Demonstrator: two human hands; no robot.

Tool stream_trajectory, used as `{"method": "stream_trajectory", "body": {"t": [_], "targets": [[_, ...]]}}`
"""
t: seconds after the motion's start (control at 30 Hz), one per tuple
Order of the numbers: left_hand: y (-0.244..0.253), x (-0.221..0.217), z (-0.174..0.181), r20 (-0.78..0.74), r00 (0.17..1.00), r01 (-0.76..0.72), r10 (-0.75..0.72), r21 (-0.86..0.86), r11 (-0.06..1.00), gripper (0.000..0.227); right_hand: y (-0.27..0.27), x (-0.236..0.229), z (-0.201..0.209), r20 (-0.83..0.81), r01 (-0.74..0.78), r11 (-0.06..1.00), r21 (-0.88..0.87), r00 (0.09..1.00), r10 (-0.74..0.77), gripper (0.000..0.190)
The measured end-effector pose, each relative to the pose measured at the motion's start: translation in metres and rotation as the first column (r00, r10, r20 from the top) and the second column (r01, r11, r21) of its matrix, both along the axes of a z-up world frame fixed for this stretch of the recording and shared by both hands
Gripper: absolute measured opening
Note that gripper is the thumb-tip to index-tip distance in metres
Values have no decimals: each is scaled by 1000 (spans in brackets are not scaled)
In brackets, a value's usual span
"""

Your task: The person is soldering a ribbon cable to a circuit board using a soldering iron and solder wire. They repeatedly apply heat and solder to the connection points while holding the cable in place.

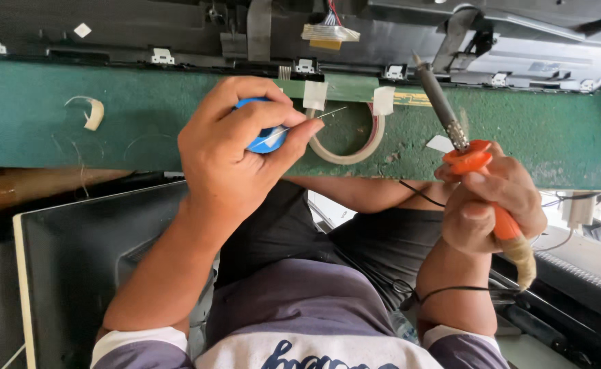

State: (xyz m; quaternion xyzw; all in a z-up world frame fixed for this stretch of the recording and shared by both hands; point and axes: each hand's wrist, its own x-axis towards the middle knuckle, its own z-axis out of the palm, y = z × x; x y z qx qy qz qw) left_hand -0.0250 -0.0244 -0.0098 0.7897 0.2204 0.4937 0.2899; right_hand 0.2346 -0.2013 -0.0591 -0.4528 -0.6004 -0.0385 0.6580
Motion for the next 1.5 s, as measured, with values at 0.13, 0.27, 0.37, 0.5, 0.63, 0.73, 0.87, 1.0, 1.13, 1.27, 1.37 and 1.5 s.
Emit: {"method": "stream_trajectory", "body": {"t": [0.13, 0.27, 0.37, 0.5, 0.63, 0.73, 0.87, 1.0, 1.13, 1.27, 1.37, 1.5], "targets": [[10, 9, -3, -55, 998, 26, -25, 8, 1000, 20, 17, -5, 0, -199, -1, 994, -111, 980, -21, 41], [10, 8, -1, -186, 981, 52, -54, -12, 999, 19, 19, -3, -14, -295, -54, 987, -150, 955, 7, 22], [12, 11, 4, -248, 968, 39, -43, -20, 999, 15, 14, -13, -3, -224, 108, 958, -267, 959, -171, 35], [12, 12, 2, -326, 945, -5, 2, -10, 1000, 18, 21, -28, 11, -222, 57, 940, -337, 965, -139, 25], [9, 14, -7, -321, 944, -76, 76, 15, 997, 17, 12, -20, 12, -290, 58, 916, -397, 939, -186, 21], [9, 13, -7, -330, 939, -100, 101, 22, 995, 15, 17, -27, 10, -292, 41, 931, -362, 944, -155, 17], [8, 15, -3, -369, 922, -131, 115, -17, 991, 12, 7, -11, 7, -256, 4, 930, -368, 961, -106, 17], [8, 17, -2, -373, 918, -149, 133, -15, 989, 14, 23, -35, 15, -269, 173, 913, -370, 920, -284, 24], [8, 18, 1, -392, 911, -155, 131, -29, 987, 14, 28, -34, 15, -286, 51, 925, -377, 943, -169, 15], [7, 21, 6, -417, 899, -180, 136, -68, 981, 15, 33, -39, 12, -266, 137, 938, -318, 937, -227, 21], [8, 18, 1, -419, 899, -151, 125, -30, 988, 15, 30, -35, 14, -259, 97, 936, -337, 947, -192, 17], [9, 19, 2, -426, 895, -156, 128, -31, 987, 15, 20, -26, 16, -215, 99, 913, -396, 956, -197, 14]]}}
